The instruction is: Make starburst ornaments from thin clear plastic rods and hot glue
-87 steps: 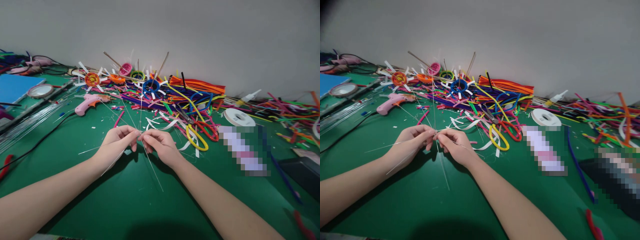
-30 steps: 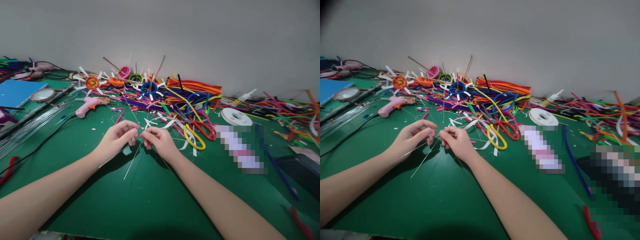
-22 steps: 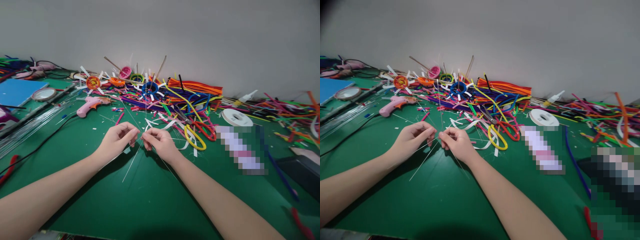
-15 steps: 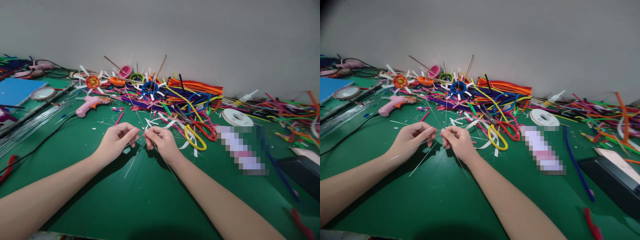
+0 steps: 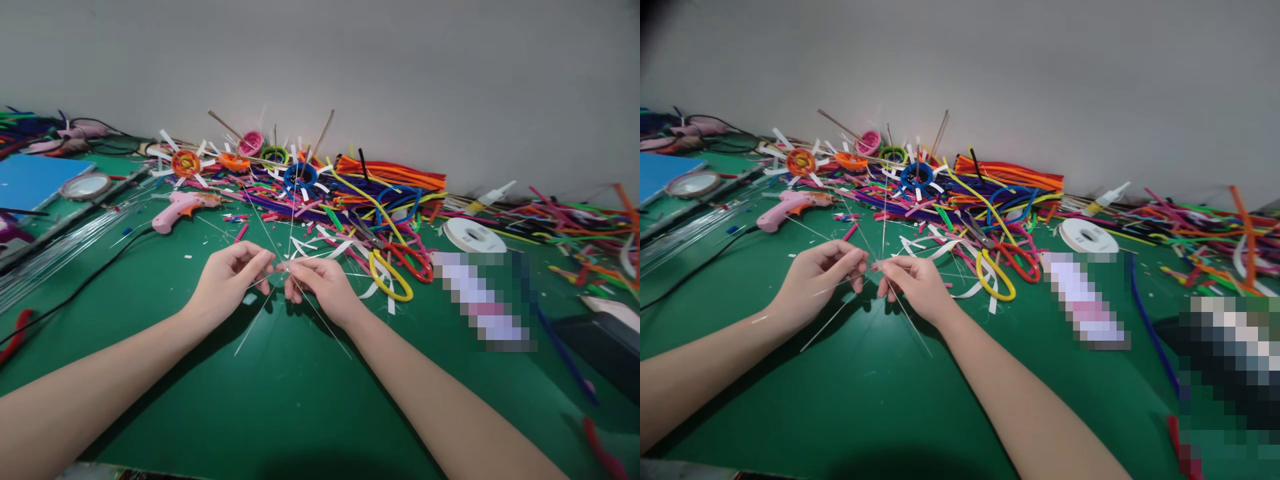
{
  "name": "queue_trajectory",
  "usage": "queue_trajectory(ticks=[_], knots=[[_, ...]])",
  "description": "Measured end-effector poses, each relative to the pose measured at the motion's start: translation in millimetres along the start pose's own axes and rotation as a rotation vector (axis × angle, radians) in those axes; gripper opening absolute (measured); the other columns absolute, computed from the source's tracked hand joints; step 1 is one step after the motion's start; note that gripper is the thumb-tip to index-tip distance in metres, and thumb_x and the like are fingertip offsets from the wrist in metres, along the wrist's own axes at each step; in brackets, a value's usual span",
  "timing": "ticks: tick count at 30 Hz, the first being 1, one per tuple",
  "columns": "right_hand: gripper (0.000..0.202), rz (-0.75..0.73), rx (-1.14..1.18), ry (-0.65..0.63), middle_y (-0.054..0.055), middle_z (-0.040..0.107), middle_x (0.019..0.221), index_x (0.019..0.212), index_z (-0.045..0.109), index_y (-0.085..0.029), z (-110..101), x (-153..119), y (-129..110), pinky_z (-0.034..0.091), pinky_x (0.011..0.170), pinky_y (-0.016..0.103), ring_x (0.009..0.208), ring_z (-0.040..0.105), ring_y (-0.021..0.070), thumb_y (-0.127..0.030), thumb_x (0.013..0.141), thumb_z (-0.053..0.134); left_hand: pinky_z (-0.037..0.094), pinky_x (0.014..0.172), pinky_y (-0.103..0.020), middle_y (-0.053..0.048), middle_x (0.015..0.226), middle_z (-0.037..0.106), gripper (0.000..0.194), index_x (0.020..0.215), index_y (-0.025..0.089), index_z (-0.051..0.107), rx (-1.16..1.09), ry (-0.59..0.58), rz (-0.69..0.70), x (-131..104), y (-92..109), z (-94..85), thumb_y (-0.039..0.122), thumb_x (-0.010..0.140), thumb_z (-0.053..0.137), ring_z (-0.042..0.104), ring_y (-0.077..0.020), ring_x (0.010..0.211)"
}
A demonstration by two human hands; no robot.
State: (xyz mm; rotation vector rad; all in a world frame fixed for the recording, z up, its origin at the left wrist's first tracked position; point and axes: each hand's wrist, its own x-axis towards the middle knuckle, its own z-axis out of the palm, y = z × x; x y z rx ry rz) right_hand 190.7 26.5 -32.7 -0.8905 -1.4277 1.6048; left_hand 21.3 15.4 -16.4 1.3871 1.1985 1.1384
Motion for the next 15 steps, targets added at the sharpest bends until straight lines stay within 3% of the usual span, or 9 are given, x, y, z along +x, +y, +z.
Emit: queue_trajectory(ticks=[15], knots=[[0.021, 0.028, -0.064, 0.015, -0.003, 0.06, 0.053, 0.072, 0.066, -0.015, 2.3, 0.1, -0.6, 0.039, 0.047, 0.021, 0.045, 0.05, 0.0062, -0.035, 0.08, 0.064, 0.049, 0.051, -0.02, 0.003, 0.065, 0.06, 0.016, 0.072, 0.017, 0.058, 0.012, 0.048, 0.094, -2.4, -1.5, -1.9, 0.028, 0.084, 0.056, 0.059, -0.0075, 0.047]])
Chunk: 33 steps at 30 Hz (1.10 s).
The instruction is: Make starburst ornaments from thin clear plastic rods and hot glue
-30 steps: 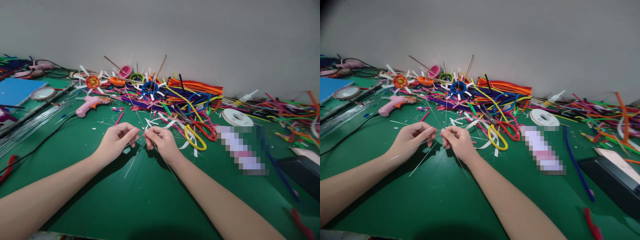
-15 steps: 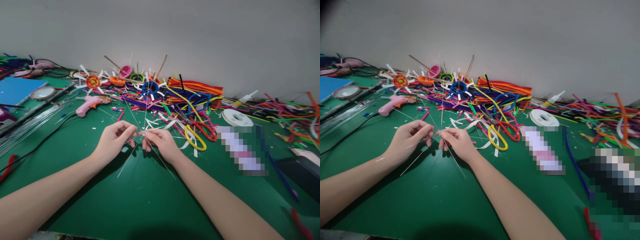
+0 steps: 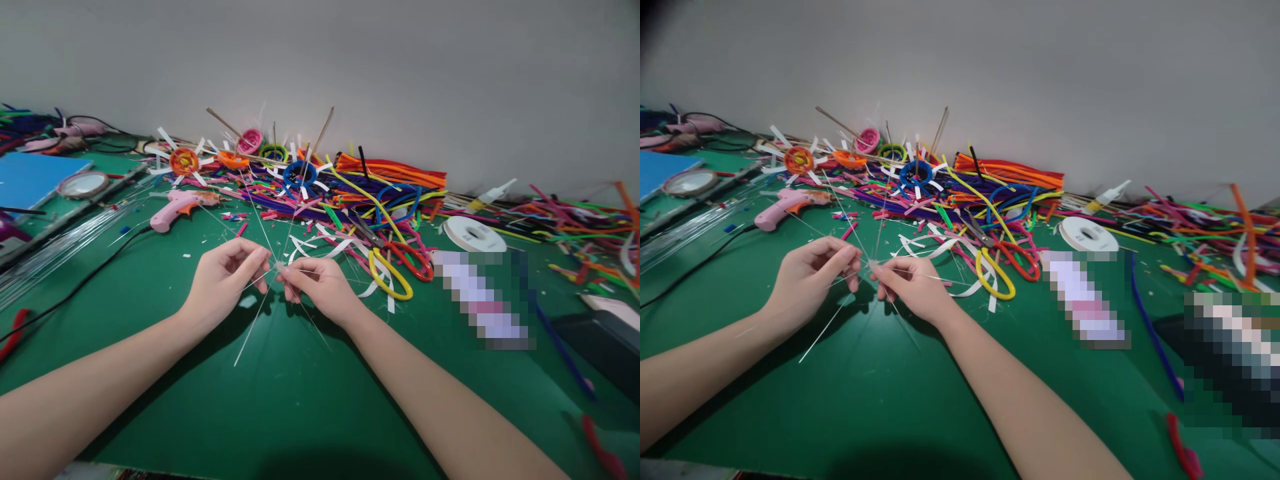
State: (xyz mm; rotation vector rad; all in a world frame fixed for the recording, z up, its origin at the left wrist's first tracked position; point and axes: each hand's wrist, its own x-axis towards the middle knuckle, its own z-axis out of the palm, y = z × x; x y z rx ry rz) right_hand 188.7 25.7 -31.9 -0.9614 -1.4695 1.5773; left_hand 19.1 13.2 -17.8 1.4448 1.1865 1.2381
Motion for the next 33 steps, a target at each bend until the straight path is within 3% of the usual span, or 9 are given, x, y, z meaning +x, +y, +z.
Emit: queue_trajectory(ticks=[7, 15, 22, 33], knots=[[0.018, -0.036, 0.006, -0.024, -0.003, 0.059, 0.053, 0.072, 0.066, -0.016, -1.3, 0.3, 1.7, 0.038, 0.046, 0.022, 0.046, 0.05, 0.0062, -0.032, 0.08, 0.063, 0.05, 0.054, -0.021, 0.003, 0.069, 0.058, 0.018, 0.075, 0.016, 0.057, -0.141, -0.079, -0.034, 3.7, -9.2, -1.1, 0.032, 0.085, 0.056, 0.059, -0.0075, 0.052], [0.02, -0.057, -0.009, -0.067, -0.004, 0.059, 0.055, 0.073, 0.063, -0.016, -1.8, 0.3, 0.6, 0.039, 0.048, 0.022, 0.046, 0.049, 0.006, -0.033, 0.083, 0.06, 0.044, 0.05, -0.019, 0.006, 0.055, 0.056, 0.019, 0.081, 0.016, 0.053, -0.115, -0.233, -0.127, 4.0, -7.4, 0.2, 0.034, 0.082, 0.06, 0.055, -0.0073, 0.048], [0.02, -0.049, -0.011, -0.107, -0.004, 0.058, 0.057, 0.074, 0.061, -0.016, -2.1, -2.0, -0.7, 0.04, 0.05, 0.021, 0.049, 0.049, 0.0061, -0.034, 0.084, 0.06, 0.044, 0.05, -0.02, 0.005, 0.051, 0.052, 0.032, 0.064, 0.016, 0.049, -0.037, -0.421, -0.154, 4.1, -9.7, -1.1, 0.037, 0.089, 0.047, 0.055, -0.0077, 0.046], [0.022, -0.04, 0.009, -0.144, -0.004, 0.057, 0.058, 0.073, 0.06, -0.017, -1.7, -2.8, -3.5, 0.041, 0.053, 0.024, 0.051, 0.049, 0.0075, -0.038, 0.082, 0.061, 0.042, 0.048, -0.02, 0.006, 0.054, 0.043, 0.033, 0.061, 0.017, 0.046, -0.127, -0.447, -0.181, 4.2, -10.0, 0.2, 0.036, 0.088, 0.047, 0.05, -0.0069, 0.046]])
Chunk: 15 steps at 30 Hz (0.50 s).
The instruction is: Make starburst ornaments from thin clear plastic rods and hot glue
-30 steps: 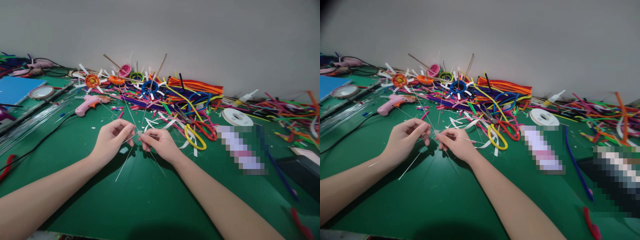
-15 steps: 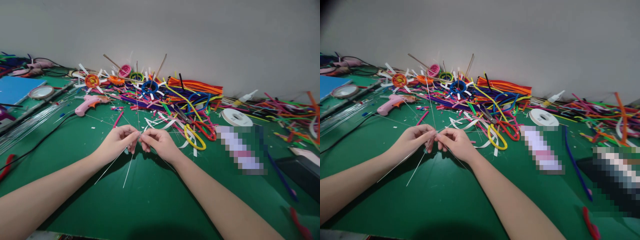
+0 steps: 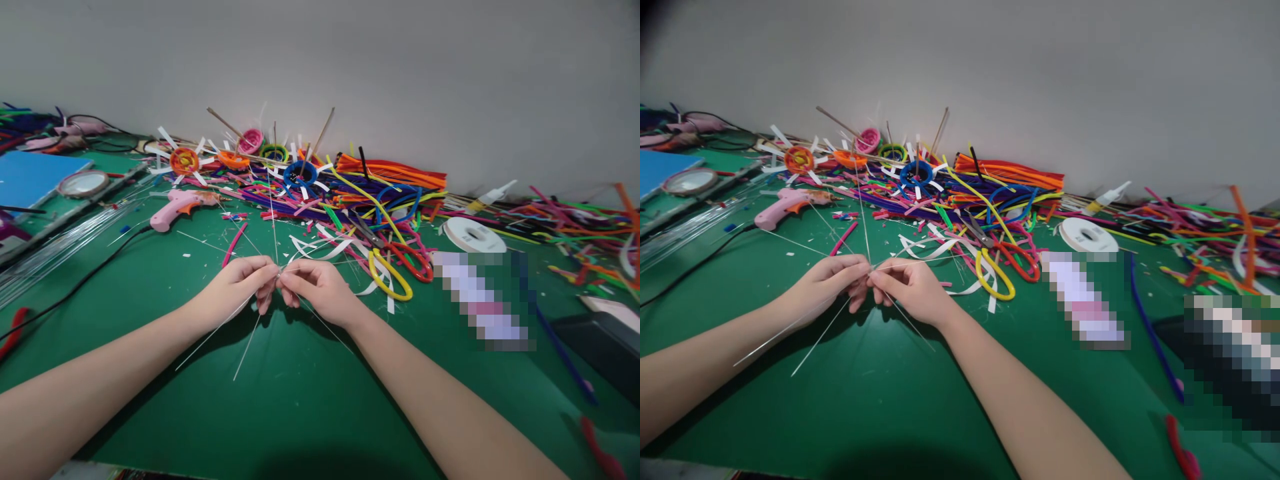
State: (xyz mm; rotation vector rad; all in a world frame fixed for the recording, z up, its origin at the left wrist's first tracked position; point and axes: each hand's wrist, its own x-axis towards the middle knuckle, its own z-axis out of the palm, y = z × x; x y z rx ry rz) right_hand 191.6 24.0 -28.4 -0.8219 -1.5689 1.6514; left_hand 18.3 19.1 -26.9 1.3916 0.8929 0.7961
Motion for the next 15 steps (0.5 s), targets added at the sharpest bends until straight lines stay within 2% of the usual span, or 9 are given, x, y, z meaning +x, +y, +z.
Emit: queue_trajectory(ticks=[5, 10, 15], knots=[[0.023, -0.005, 0.012, -0.006, -0.004, 0.057, 0.058, 0.072, 0.06, -0.017, -0.1, 0.5, 0.0, 0.041, 0.053, 0.024, 0.051, 0.049, 0.0076, -0.038, 0.08, 0.063, 0.037, 0.045, -0.02, 0.006, 0.052, 0.042, 0.034, 0.061, 0.017, 0.046, -0.032, -0.001, -0.002, 0.3, -1.5, -0.1, 0.038, 0.087, 0.048, 0.047, -0.0068, 0.044], [0.02, 0.007, 0.046, 0.022, -0.004, 0.057, 0.056, 0.07, 0.059, -0.017, 0.5, 1.1, 1.5, 0.041, 0.052, 0.023, 0.049, 0.05, 0.0071, -0.033, 0.082, 0.06, 0.039, 0.051, -0.02, 0.006, 0.053, 0.045, 0.037, 0.061, 0.017, 0.045, 0.015, -0.007, 0.01, -0.2, -3.5, -0.7, 0.04, 0.089, 0.048, 0.049, -0.0058, 0.046], [0.019, -0.012, 0.117, 0.121, -0.006, 0.054, 0.05, 0.065, 0.058, -0.017, 1.2, 2.0, 3.3, 0.039, 0.048, 0.022, 0.044, 0.047, 0.0062, -0.03, 0.078, 0.061, 0.041, 0.047, -0.021, 0.005, 0.054, 0.046, 0.044, 0.079, 0.016, 0.057, -0.147, -0.013, -0.004, 0.2, -3.0, -1.5, 0.054, 0.09, 0.038, 0.049, -0.0085, 0.047]])
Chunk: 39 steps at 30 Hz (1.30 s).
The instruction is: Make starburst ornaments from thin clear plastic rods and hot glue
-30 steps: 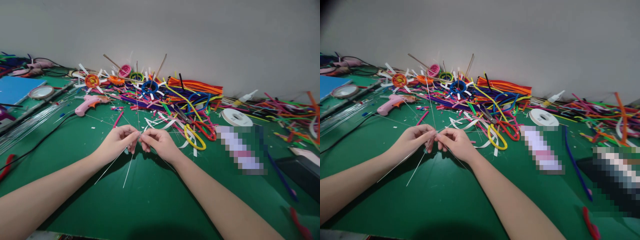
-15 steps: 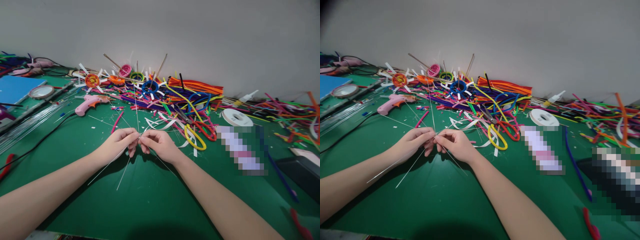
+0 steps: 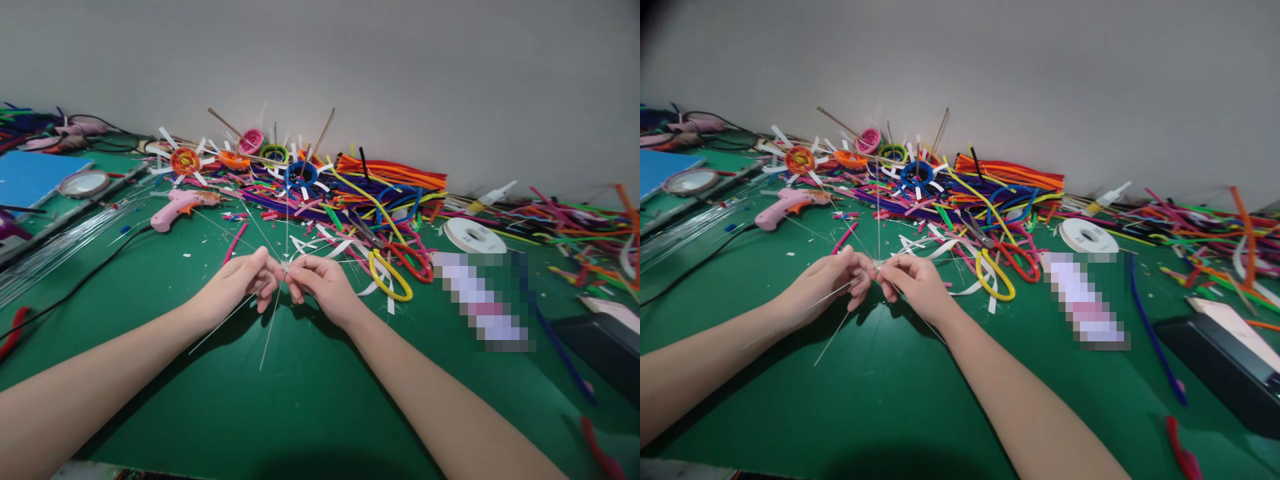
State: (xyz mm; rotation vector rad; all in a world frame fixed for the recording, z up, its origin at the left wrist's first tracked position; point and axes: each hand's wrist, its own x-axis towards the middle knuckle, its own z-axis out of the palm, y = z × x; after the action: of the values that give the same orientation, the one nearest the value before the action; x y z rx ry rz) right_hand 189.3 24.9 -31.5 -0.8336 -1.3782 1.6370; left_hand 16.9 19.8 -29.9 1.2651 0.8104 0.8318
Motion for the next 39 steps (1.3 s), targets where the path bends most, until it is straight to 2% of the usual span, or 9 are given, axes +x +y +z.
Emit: queue_trajectory(ticks=[3, 7, 13, 16, 24, 30, 35, 39], knots=[[0.019, -0.003, 0.018, 0.015, -0.006, 0.053, 0.05, 0.063, 0.057, -0.017, -0.4, 0.9, 1.2, 0.039, 0.047, 0.022, 0.043, 0.047, 0.0061, -0.03, 0.077, 0.062, 0.041, 0.048, -0.021, 0.004, 0.058, 0.05, 0.043, 0.086, 0.016, 0.057, -0.043, 0.035, -0.008, -0.1, 0.9, -0.5, 0.054, 0.09, 0.038, 0.05, -0.0083, 0.047], [0.019, 0.0, 0.025, 0.008, -0.005, 0.053, 0.05, 0.063, 0.058, -0.017, -1.1, 1.0, 1.3, 0.039, 0.047, 0.023, 0.043, 0.047, 0.0064, -0.03, 0.077, 0.061, 0.043, 0.05, -0.022, 0.004, 0.063, 0.053, 0.029, 0.085, 0.017, 0.055, 0.02, 0.079, 0.014, -1.1, 3.1, 0.5, 0.045, 0.088, 0.047, 0.052, -0.0079, 0.048], [0.019, -0.009, -0.132, -0.07, -0.006, 0.051, 0.051, 0.065, 0.057, -0.018, 0.3, -1.8, -1.0, 0.038, 0.051, 0.024, 0.047, 0.046, 0.0072, -0.029, 0.081, 0.056, 0.043, 0.054, -0.024, 0.004, 0.054, 0.053, 0.028, 0.069, 0.017, 0.051, 0.202, -0.019, -0.001, -1.3, 6.7, 2.6, 0.038, 0.086, 0.048, 0.054, -0.0095, 0.049], [0.02, -0.006, -0.217, -0.087, -0.006, 0.048, 0.051, 0.065, 0.055, -0.018, 2.2, -3.2, -1.4, 0.037, 0.051, 0.024, 0.048, 0.045, 0.0073, -0.029, 0.082, 0.055, 0.044, 0.054, -0.024, 0.005, 0.051, 0.053, 0.026, 0.066, 0.018, 0.049, 0.256, -0.021, -0.017, -0.9, 8.7, 2.9, 0.036, 0.084, 0.048, 0.053, -0.0097, 0.049], [0.028, -0.007, -0.322, -0.069, -0.006, 0.047, 0.052, 0.062, 0.049, -0.019, 4.2, -6.7, -0.9, 0.035, 0.05, 0.023, 0.048, 0.044, 0.0082, -0.036, 0.084, 0.053, 0.044, 0.053, -0.023, 0.005, 0.052, 0.052, 0.02, 0.068, 0.017, 0.052, 0.274, -0.054, -0.068, -1.9, 7.2, 2.1, 0.032, 0.082, 0.051, 0.053, -0.0089, 0.048], [0.03, -0.026, -0.455, -0.033, -0.006, 0.044, 0.047, 0.058, 0.045, -0.02, 3.6, -5.8, -0.1, 0.034, 0.05, 0.024, 0.046, 0.042, 0.009, -0.03, 0.087, 0.043, 0.044, 0.052, -0.022, 0.005, 0.056, 0.052, 0.024, 0.073, 0.016, 0.055, 0.28, -0.094, -0.055, -1.5, 4.5, 1.8, 0.037, 0.083, 0.051, 0.053, -0.0083, 0.049], [0.031, -0.04, -0.406, -0.007, -0.005, 0.046, 0.049, 0.057, 0.044, -0.02, 3.2, -4.1, 1.1, 0.035, 0.051, 0.024, 0.047, 0.044, 0.0086, -0.03, 0.086, 0.044, 0.044, 0.052, -0.022, 0.004, 0.056, 0.055, 0.023, 0.072, 0.016, 0.056, 0.247, -0.085, -0.053, -0.9, 6.0, 1.1, 0.035, 0.084, 0.052, 0.056, -0.0092, 0.05], [0.028, -0.036, -0.277, -0.018, -0.007, 0.041, 0.048, 0.06, 0.048, -0.02, 2.4, -3.1, 2.2, 0.034, 0.047, 0.023, 0.043, 0.042, 0.0079, -0.032, 0.085, 0.046, 0.048, 0.059, -0.025, 0.001, 0.063, 0.061, 0.024, 0.075, 0.015, 0.058, 0.146, -0.083, -0.064, -1.9, 8.7, 0.8, 0.032, 0.087, 0.047, 0.061, -0.0109, 0.054]])
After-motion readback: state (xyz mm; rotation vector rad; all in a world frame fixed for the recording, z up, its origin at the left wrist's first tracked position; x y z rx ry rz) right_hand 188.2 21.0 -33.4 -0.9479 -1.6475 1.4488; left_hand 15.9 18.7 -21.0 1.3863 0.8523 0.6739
